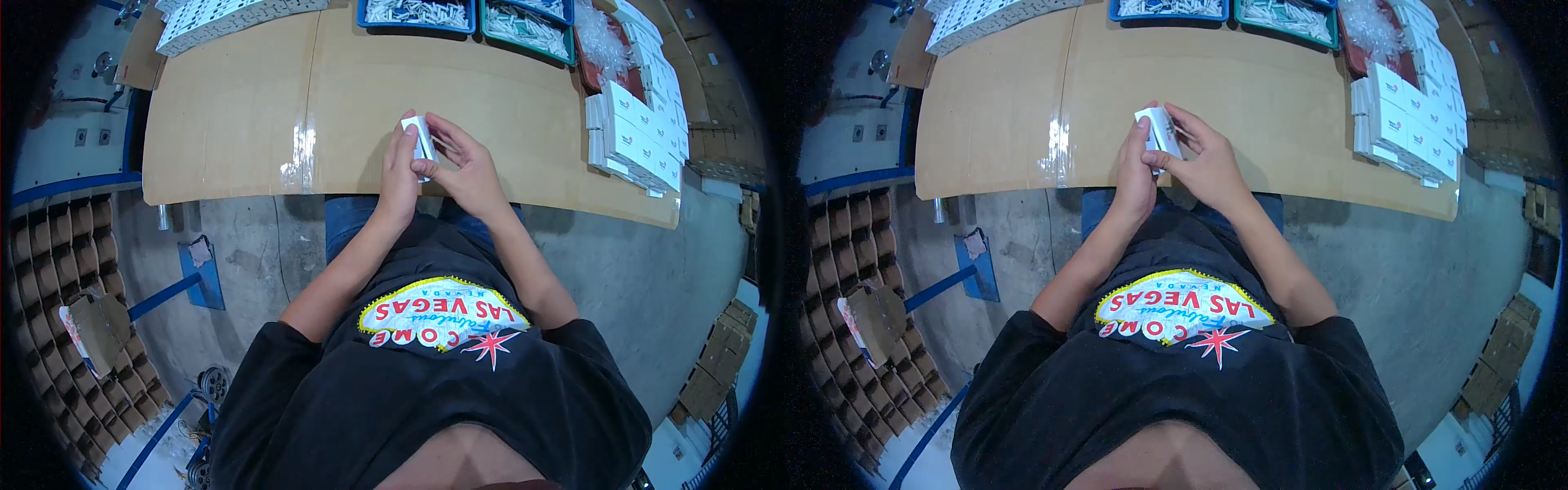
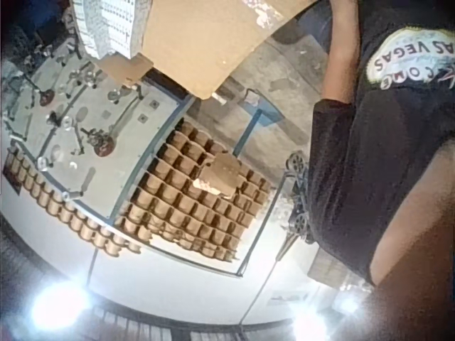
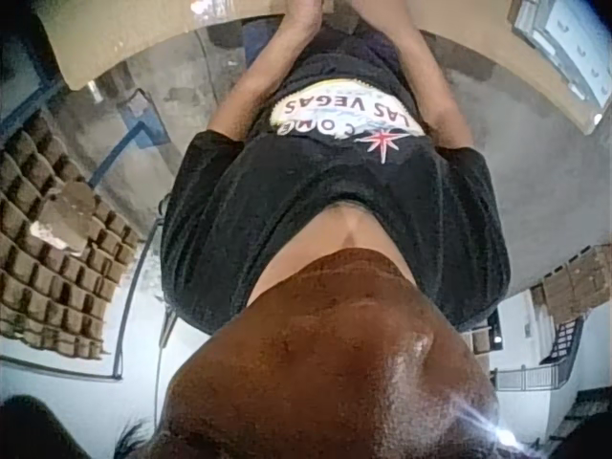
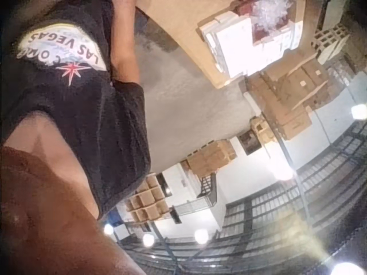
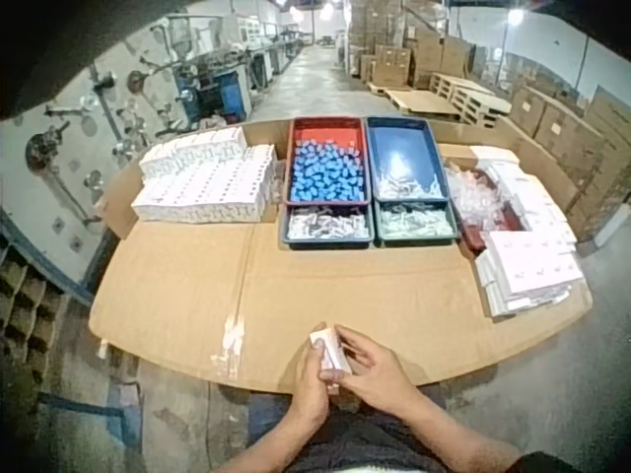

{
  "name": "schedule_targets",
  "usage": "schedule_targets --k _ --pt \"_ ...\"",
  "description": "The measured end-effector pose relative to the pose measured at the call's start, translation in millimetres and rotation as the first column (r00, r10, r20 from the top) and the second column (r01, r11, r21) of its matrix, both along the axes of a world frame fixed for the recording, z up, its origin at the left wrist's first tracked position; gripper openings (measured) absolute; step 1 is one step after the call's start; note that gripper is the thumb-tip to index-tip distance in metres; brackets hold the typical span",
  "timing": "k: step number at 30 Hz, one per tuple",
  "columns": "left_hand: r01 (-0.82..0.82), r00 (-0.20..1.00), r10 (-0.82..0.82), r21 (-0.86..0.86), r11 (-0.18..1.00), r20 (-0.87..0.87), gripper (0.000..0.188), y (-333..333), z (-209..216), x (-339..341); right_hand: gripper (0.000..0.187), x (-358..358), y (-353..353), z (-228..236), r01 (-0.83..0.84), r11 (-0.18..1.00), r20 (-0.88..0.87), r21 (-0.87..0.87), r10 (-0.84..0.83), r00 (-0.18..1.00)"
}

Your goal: The person assembles small electrical components by placing white plastic pieces into a clear bag and then inserting the bag into a white cardboard box. They repeat this process, handling multiple boxes and component trays on a workbench in a warehouse setting.

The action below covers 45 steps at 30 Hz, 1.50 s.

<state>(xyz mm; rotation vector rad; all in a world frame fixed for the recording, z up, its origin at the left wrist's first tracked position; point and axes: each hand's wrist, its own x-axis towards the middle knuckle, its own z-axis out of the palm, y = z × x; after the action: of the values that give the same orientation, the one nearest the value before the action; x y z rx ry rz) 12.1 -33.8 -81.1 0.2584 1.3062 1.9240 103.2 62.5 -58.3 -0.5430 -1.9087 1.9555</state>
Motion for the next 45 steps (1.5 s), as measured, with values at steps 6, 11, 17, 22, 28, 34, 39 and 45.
schedule_targets --k 6,11,17,22,28,34,39,45 --pt "-0.031 0.951 0.031 0.006 1.000 -0.307 0.054 -4.5 -12.8 -3.7 0.059 -0.8 2.1 -19.5 -0.015 0.949 -0.090 0.314 0.045 0.995" --pt "-0.078 0.875 0.058 -0.020 0.997 -0.481 0.060 -3.7 -17.9 -1.5 0.049 -4.0 -3.8 -14.5 0.080 0.730 -0.144 0.678 0.025 0.989" --pt "-0.102 0.856 0.097 0.018 0.995 -0.508 0.063 -2.8 -18.0 3.2 0.044 -7.0 -7.2 -9.4 0.141 0.659 -0.180 0.739 -0.008 0.984" --pt "-0.122 0.856 0.107 0.005 0.993 -0.505 0.063 -3.5 -14.2 7.0 0.042 -7.2 -9.2 -8.4 0.141 0.676 -0.180 0.723 -0.013 0.984" --pt "-0.107 0.875 0.096 0.004 0.994 -0.475 0.062 -1.3 -17.4 9.3 0.040 -3.6 -8.6 -9.4 0.141 0.715 -0.149 0.685 -0.052 0.987" --pt "-0.104 0.900 0.121 0.063 0.993 -0.418 0.055 -1.5 -12.9 9.5 0.040 -3.5 -8.8 -8.6 0.138 0.759 -0.158 0.637 -0.047 0.986" --pt "-0.196 0.611 0.249 0.161 0.967 -0.752 0.060 3.0 -4.1 1.9 0.045 -7.7 -9.7 -5.4 0.143 0.827 -0.289 0.543 0.025 0.957" --pt "-0.206 0.537 0.247 0.159 0.966 -0.807 0.063 -3.4 9.7 -1.4 0.053 -5.4 -5.7 -6.3 0.099 0.856 -0.285 0.507 0.059 0.957"
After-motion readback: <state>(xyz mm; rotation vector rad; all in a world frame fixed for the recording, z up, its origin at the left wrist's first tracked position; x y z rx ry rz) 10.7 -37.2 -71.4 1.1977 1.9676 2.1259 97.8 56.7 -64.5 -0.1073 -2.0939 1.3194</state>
